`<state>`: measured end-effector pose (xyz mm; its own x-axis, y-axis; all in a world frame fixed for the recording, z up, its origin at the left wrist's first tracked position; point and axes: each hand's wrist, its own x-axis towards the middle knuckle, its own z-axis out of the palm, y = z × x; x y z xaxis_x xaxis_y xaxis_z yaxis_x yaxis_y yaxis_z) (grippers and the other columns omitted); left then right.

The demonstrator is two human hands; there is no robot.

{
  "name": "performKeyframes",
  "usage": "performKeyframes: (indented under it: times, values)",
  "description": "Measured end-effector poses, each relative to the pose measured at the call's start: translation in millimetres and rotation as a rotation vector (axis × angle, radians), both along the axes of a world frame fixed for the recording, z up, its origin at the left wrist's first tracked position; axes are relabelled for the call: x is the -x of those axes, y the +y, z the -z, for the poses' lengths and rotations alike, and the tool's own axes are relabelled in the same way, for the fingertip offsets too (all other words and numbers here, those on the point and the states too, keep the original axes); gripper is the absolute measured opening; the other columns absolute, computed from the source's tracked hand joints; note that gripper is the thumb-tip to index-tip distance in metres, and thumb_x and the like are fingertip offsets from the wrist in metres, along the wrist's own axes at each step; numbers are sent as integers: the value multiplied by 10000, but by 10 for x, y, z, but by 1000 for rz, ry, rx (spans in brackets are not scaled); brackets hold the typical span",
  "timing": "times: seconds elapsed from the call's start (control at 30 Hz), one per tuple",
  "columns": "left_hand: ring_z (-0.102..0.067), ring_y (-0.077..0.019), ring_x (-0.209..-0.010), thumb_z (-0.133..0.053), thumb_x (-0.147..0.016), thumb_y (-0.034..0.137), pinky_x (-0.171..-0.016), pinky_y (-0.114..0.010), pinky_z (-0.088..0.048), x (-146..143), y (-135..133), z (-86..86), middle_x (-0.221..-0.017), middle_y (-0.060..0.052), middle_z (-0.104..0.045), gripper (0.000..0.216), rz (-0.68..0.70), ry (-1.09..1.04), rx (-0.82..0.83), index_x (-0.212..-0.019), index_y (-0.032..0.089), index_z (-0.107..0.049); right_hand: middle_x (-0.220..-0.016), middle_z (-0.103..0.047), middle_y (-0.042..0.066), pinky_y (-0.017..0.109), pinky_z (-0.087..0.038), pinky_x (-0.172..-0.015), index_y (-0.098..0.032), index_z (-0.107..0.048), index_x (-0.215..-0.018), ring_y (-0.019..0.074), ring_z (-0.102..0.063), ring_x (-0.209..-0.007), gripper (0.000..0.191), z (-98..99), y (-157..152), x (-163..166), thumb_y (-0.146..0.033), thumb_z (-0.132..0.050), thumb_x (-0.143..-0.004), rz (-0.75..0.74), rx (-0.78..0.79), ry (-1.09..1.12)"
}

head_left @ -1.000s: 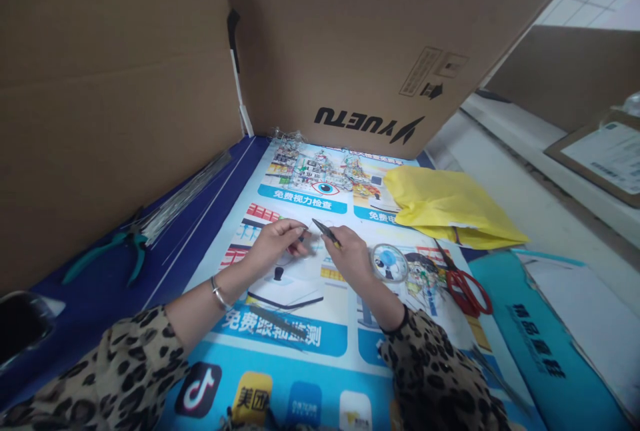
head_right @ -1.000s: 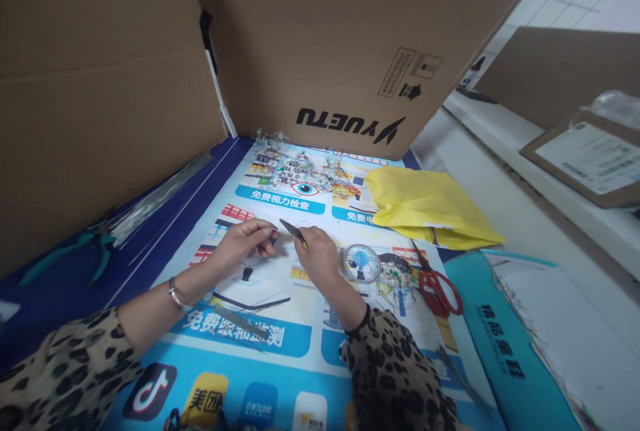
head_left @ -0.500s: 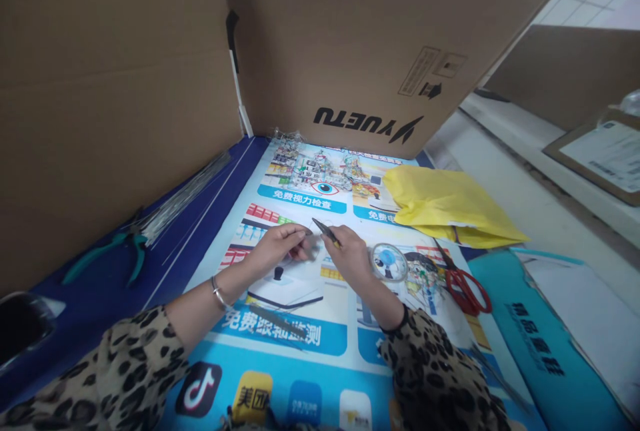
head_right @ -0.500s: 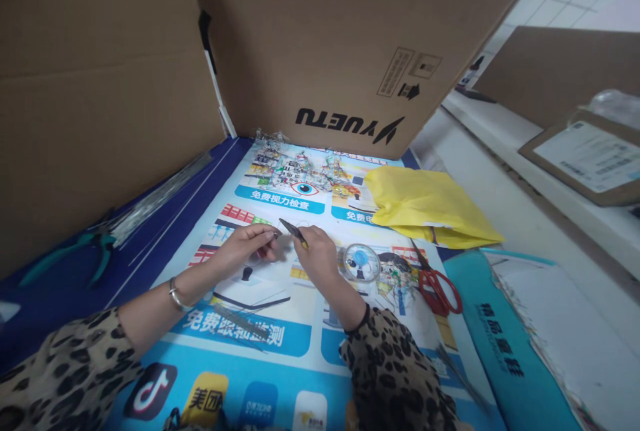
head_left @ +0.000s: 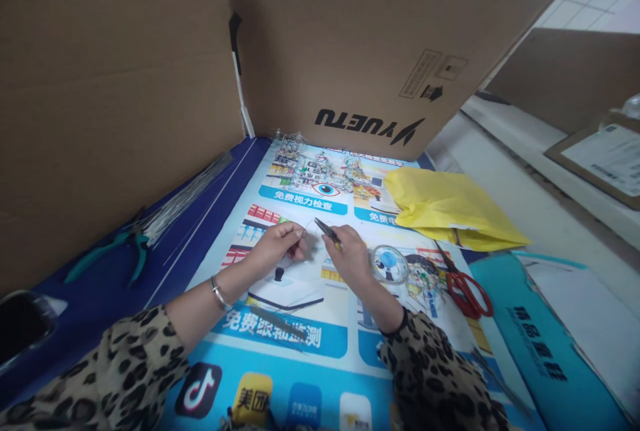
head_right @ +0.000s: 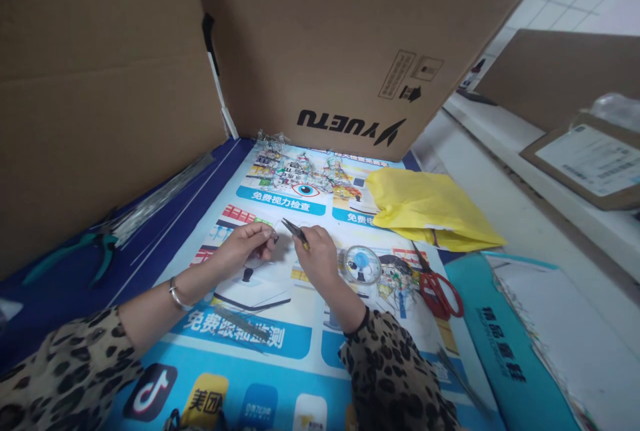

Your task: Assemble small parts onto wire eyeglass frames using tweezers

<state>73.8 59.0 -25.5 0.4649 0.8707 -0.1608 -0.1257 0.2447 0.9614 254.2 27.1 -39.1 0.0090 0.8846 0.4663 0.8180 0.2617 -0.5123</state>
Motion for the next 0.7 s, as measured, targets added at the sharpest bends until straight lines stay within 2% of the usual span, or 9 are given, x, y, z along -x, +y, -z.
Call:
performKeyframes:
  times: [0.13,0.27,0.43,0.7]
  values:
    - [-538,-67,-482,-559,-782,351,-471,-177,-375,16,19,-8,-661,5,-592,213,-65,0,-24,-783,138,-553,-809,-587,56,305,-435,-754,-169,-604,-897,180,-532,-804,148,26,2,-14,-259,-519,-815,22,-87,1]
    - [-535,-68,-481,-554,-781,352,-468,-177,-373,19,18,-20,-659,7,-582,217,-108,-4,-29,-801,136,-547,-855,-594,71,335,-396,-758,-169,-599,-913,199,-502,-836,145,3,-30,-9,-239,-508,-823,-9,-164,-220]
    - [-535,-75,-501,-540,-782,336,-500,-194,-408,-4,-14,-31,-664,5,-586,199,-93,19,-74,-789,137,-546,-851,-579,74,349,-341,-740,-169,-601,-946,217,-459,-845,163,-99,-76,28,-230,-510,-824,9,-141,-484]
    - [-532,-81,-480,-542,-769,329,-496,-206,-415,-13,-17,5,-622,19,-580,186,-42,43,-76,-796,145,-542,-820,-558,70,342,-305,-730,-168,-601,-949,206,-423,-816,167,-136,-95,42,-205,-474,-847,-8,-154,-597]
